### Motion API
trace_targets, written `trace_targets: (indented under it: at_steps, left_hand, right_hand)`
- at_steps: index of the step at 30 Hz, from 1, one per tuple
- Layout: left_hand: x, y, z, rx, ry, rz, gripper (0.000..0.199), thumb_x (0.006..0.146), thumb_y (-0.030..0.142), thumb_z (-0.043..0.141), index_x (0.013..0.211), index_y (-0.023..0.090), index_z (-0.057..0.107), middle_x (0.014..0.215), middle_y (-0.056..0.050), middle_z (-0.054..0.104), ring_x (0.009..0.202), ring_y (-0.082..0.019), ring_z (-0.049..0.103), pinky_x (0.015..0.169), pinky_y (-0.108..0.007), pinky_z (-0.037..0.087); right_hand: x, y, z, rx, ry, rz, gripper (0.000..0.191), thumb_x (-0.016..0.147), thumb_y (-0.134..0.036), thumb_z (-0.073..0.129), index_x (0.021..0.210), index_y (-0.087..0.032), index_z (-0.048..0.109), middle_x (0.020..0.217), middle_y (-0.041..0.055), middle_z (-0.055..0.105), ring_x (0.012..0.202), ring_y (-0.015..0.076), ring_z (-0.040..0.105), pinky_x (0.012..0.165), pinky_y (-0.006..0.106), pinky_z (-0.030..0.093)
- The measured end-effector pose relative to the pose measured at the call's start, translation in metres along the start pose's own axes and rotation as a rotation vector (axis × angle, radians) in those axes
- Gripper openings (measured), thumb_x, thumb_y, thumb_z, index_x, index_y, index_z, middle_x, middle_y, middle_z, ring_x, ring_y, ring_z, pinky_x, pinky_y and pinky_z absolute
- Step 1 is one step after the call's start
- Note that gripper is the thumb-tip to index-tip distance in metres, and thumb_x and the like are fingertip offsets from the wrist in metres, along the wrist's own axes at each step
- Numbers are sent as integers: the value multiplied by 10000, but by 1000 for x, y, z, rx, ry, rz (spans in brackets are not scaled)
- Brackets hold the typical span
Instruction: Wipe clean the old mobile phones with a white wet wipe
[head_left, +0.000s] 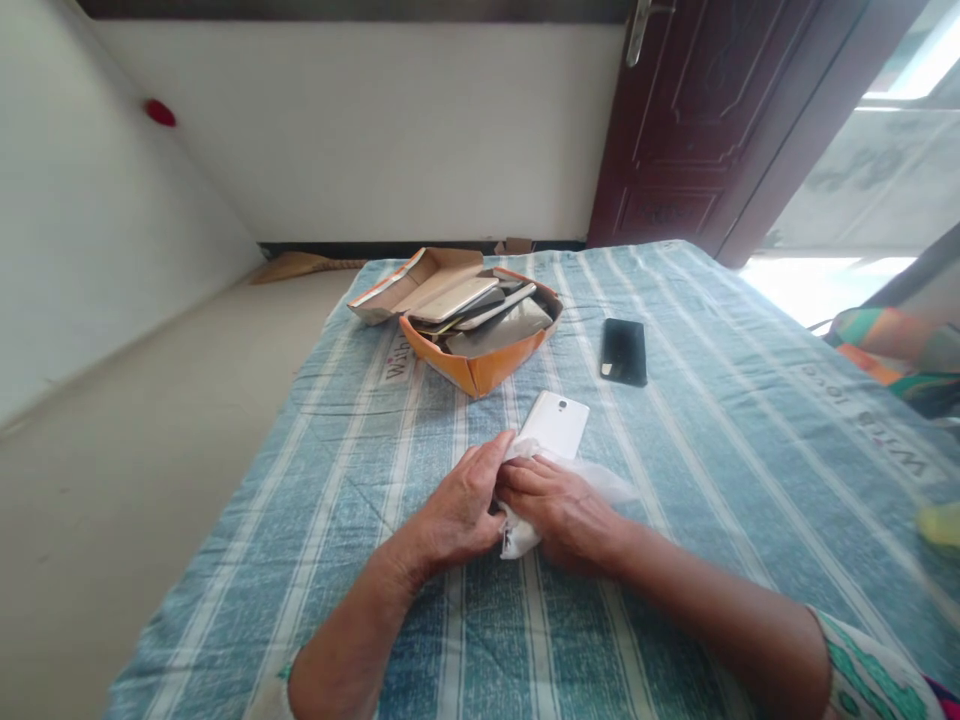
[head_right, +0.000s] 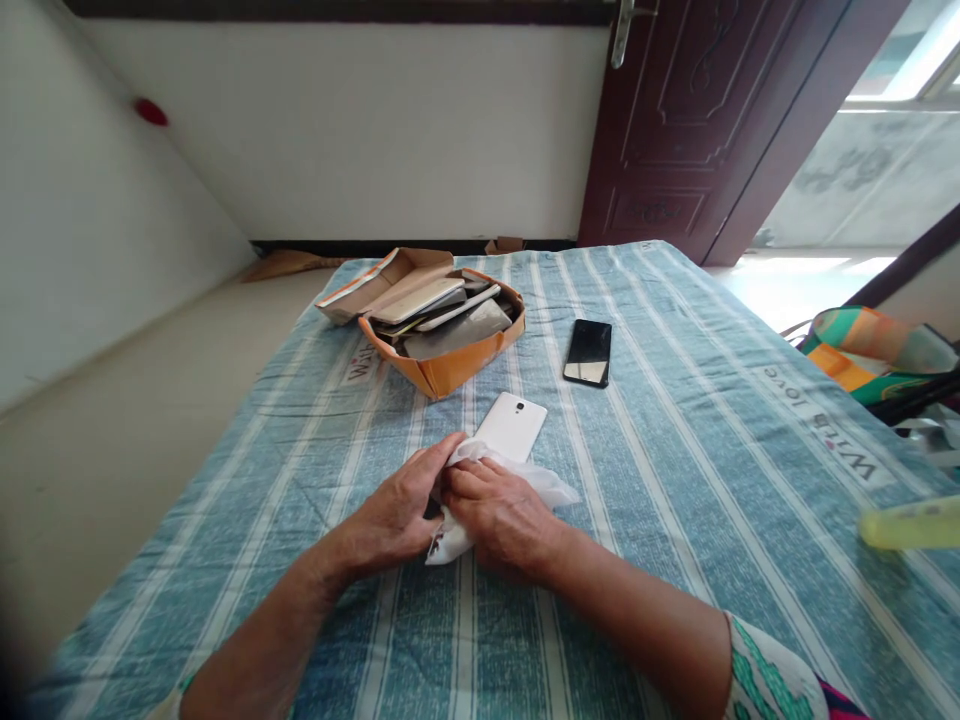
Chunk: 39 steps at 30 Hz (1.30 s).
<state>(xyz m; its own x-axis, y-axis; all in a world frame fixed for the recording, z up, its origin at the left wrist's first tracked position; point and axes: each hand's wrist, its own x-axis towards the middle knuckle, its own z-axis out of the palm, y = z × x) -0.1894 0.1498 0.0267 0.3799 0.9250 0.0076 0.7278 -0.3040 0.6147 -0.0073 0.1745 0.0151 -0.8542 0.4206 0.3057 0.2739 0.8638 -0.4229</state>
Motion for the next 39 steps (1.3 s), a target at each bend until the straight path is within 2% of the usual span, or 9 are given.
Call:
trace_targets:
  at_steps: [3, 7, 10, 13, 15, 23, 28, 36, 39]
  left_hand:
    - [1, 3, -1, -1, 0, -35, 854, 679, 208, 645, 1430, 146, 241, 1414, -165, 424, 1287, -292, 421, 1090, -460, 355]
    - [4, 10, 3, -10, 58, -97, 895, 687, 331, 706, 1431, 170, 235, 1401, -178, 441, 1280, -318, 436, 1066, -505, 373]
    - [5, 16, 11, 16, 130, -121, 949, 653, 318, 746, 1436, 191, 225, 1390, -169, 457, 1261, -331, 452, 1041, -526, 395]
    - [4, 21, 19, 80, 207, -95, 965, 646, 318, 752, 1439, 212, 213, 1377, -149, 470, 1213, -331, 486, 1007, -537, 420]
    - [4, 25, 22, 126, 232, -87, 949, 655, 313, 744, 1436, 200, 217, 1363, -149, 480, 1179, -328, 502, 986, -531, 436]
    - [5, 28, 23, 173, 237, -118, 919, 658, 328, 745, 1419, 187, 250, 1340, -148, 497, 1176, -329, 491, 984, -528, 433]
    - [4, 26, 24, 169, 224, -145, 959, 669, 332, 738, 1440, 156, 196, 1335, -158, 498, 1173, -320, 488, 993, -508, 428]
    - [3, 22, 26, 162, 238, -105, 963, 722, 368, 696, 1466, 219, 103, 1353, -137, 475, 1176, -313, 502, 986, -502, 432]
    - [3, 21, 25, 174, 253, -99, 922, 745, 407, 671, 1465, 220, 126, 1338, -138, 485, 1157, -311, 520, 973, -495, 445]
  right_hand:
    - [0, 7, -3, -1, 6, 48, 374, 815, -62, 438, 1163, -129, 557, 1242, 115, 571, 1210, 209, 467, 1056, 370, 344]
    - [1, 17, -9, -21, 13, 141, 342, 805, -73, 460, 1108, -154, 596, 1239, 97, 586, 1191, 197, 499, 1060, 374, 338]
    - [3, 27, -13, -42, 44, 154, 383, 770, -73, 498, 1132, -147, 600, 1251, 100, 580, 1227, 207, 476, 1072, 373, 329]
    - [4, 38, -16, -70, 65, 182, 471, 732, -16, 471, 1170, -136, 593, 1258, 106, 582, 1268, 214, 445, 1076, 379, 329]
    - [6, 46, -19, -87, 93, 209, 463, 741, 1, 452, 1160, -124, 604, 1255, 118, 585, 1269, 215, 446, 1069, 376, 334]
    - [10, 72, -30, -159, 177, 412, 362, 778, 18, 436, 1014, -169, 637, 1168, 80, 612, 1047, 188, 544, 920, 320, 404]
    - [7, 66, -26, -157, 182, 405, 327, 771, 19, 419, 966, -157, 615, 1143, 94, 603, 1051, 191, 527, 926, 323, 397]
    - [-6, 27, -14, -89, 91, 180, 264, 806, -61, 464, 1011, -143, 610, 1131, 101, 615, 1176, 216, 496, 1012, 353, 371]
    - [-11, 23, -11, -71, 75, 147, 305, 803, -70, 477, 1069, -145, 604, 1192, 99, 606, 1223, 216, 473, 1045, 364, 348]
